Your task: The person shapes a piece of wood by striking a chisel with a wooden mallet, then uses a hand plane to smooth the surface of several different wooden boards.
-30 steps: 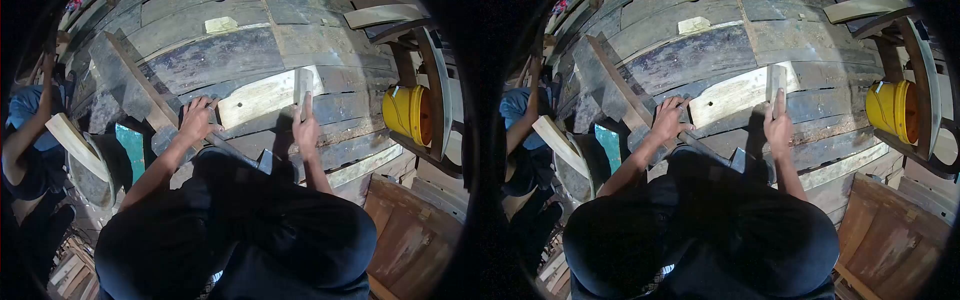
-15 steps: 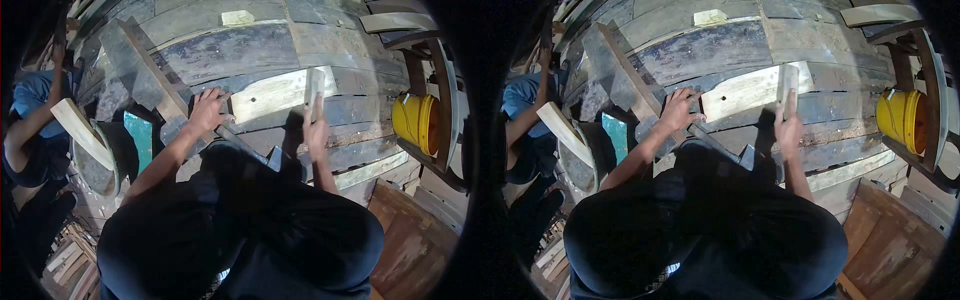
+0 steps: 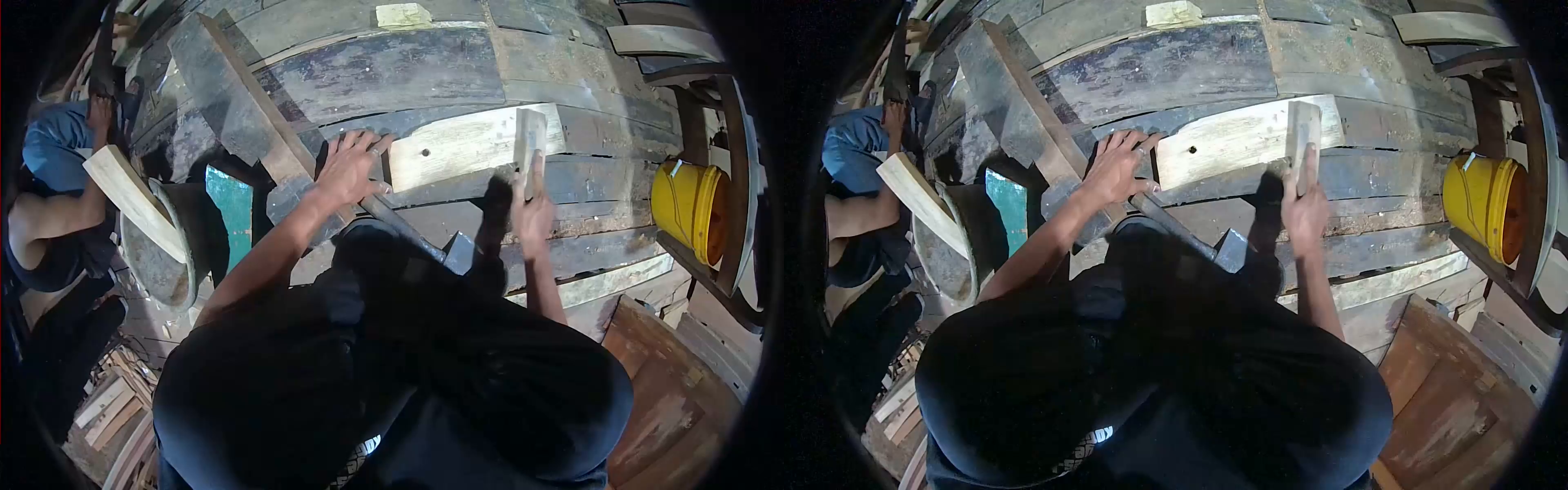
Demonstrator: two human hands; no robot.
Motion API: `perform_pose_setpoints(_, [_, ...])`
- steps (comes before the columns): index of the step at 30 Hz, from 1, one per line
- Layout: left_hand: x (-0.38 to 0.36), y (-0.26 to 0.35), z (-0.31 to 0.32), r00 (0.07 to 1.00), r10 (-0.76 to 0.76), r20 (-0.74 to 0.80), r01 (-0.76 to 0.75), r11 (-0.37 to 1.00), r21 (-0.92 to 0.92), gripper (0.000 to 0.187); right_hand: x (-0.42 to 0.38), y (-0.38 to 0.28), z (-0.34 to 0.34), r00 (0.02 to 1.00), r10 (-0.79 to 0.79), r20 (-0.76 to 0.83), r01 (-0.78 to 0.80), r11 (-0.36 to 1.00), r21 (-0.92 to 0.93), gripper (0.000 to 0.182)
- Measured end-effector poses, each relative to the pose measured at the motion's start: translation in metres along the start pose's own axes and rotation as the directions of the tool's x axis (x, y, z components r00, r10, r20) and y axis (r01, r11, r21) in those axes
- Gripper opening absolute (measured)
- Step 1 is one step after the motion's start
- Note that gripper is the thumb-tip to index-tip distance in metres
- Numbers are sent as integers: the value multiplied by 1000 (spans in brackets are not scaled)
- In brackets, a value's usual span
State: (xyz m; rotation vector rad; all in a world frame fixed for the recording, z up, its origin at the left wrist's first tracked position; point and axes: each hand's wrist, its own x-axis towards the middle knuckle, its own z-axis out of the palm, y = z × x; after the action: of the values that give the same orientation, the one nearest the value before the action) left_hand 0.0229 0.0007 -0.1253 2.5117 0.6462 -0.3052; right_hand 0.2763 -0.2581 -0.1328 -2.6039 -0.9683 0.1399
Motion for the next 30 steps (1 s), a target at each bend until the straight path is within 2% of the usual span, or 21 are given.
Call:
perform_pose_setpoints(2, [1, -1, 1, 1000, 6, -4, -6, 1000, 29, 99, -24, -4, 21, 989, -128, 68, 117, 982, 148, 62])
perform_pose_setpoints(3, [2, 0, 1, 1000, 2, 1, -2, 1000, 29, 99, -43, -27, 11, 946, -210, 247, 201, 978, 63, 63])
perform_pose_setpoints(5, [2, 1, -1, 1000, 4, 1, -4, 1000, 24, 99, -72, -49, 15, 828, -478, 293, 475, 876, 87, 60])
perform_pose_setpoints(8, [-1, -1, 2, 1000, 22, -14, -21, 999, 41, 99, -46, -31, 2, 774, -413, 480, 465, 885, 13, 59])
perform_pose_setpoints(10, [1, -1, 2, 1000, 22, -15, -22, 998, 51, 100, -21, 7, 5, 903, -222, 368, 231, 973, 19, 58])
perform_pose_setpoints(11, [1, -2, 3, 999, 25, -24, -24, 999, 49, 100, -5, 8, 5, 975, -161, 154, 167, 986, -24, 61])
perform_pose_setpoints(12, [1, -3, 3, 999, 24, -24, -23, 998, 51, 100, 7, 15, 1, 996, -47, 81, 51, 998, -42, 64])
perform_pose_setpoints(13, [1, -2, 3, 999, 25, -21, -24, 998, 51, 100, 12, 10, -5, 996, -51, 77, 55, 997, -48, 64])
perform_pose_setpoints(15, [2, 1, 1, 1000, 15, -8, -15, 998, 53, 101, 13, -14, -12, 979, 181, 89, -179, 983, -28, 65])
perform_pose_setpoints(16, [2, 2, -1, 1000, 13, -5, -13, 999, 51, 101, 3, -27, -5, 943, 247, 221, -279, 952, 125, 64])
perform_pose_setpoints(17, [2, 1, -1, 1000, 10, -3, -10, 999, 49, 101, -16, -16, 22, 985, -152, 81, 140, 980, 140, 61])
perform_pose_setpoints(18, [2, 0, 0, 1000, 20, -17, -19, 999, 33, 100, -40, -34, 29, 961, -254, 111, 251, 967, 34, 59])
perform_pose_setpoints(19, [2, 1, 0, 1000, 25, -14, -25, 999, 31, 100, -55, -60, 19, 913, -304, 272, 263, 948, 178, 60])
perform_pose_setpoints(20, [2, 3, -2, 1000, 14, 0, -14, 999, 40, 100, -66, -67, 12, 823, -328, 464, 314, 943, 109, 60])
perform_pose_setpoints(23, [1, 1, -3, 1000, 6, 23, -7, 999, 39, 100, -36, -58, -7, 801, -282, 528, 379, 922, -83, 62])
perform_pose_setpoints(24, [0, 0, -1, 1000, 18, -2, -18, 999, 40, 100, -24, -36, -4, 914, -351, 203, 332, 935, 124, 64])
perform_pose_setpoints(25, [-1, 1, 0, 999, 32, -30, -31, 999, 39, 99, 0, -24, -15, 914, -67, 400, 121, 986, -111, 61])
perform_pose_setpoints(26, [-1, 3, -2, 1000, 14, -21, -13, 1000, 26, 98, 10, -9, -18, 982, -13, 189, 39, 990, -133, 61])
perform_pose_setpoints(27, [1, 4, -4, 999, 23, -38, -23, 1000, 21, 98, 20, 0, -18, 985, -18, 174, 44, 989, -144, 61])
perform_pose_setpoints(29, [0, 3, -3, 1000, 16, -17, -16, 1000, 5, 99, 30, 14, -19, 983, 182, -18, -176, 970, 170, 61])
perform_pose_setpoints(30, [1, -2, 0, 998, 50, -28, -51, 999, -16, 101, 25, 23, 7, 990, 108, -87, -81, 959, 270, 64])
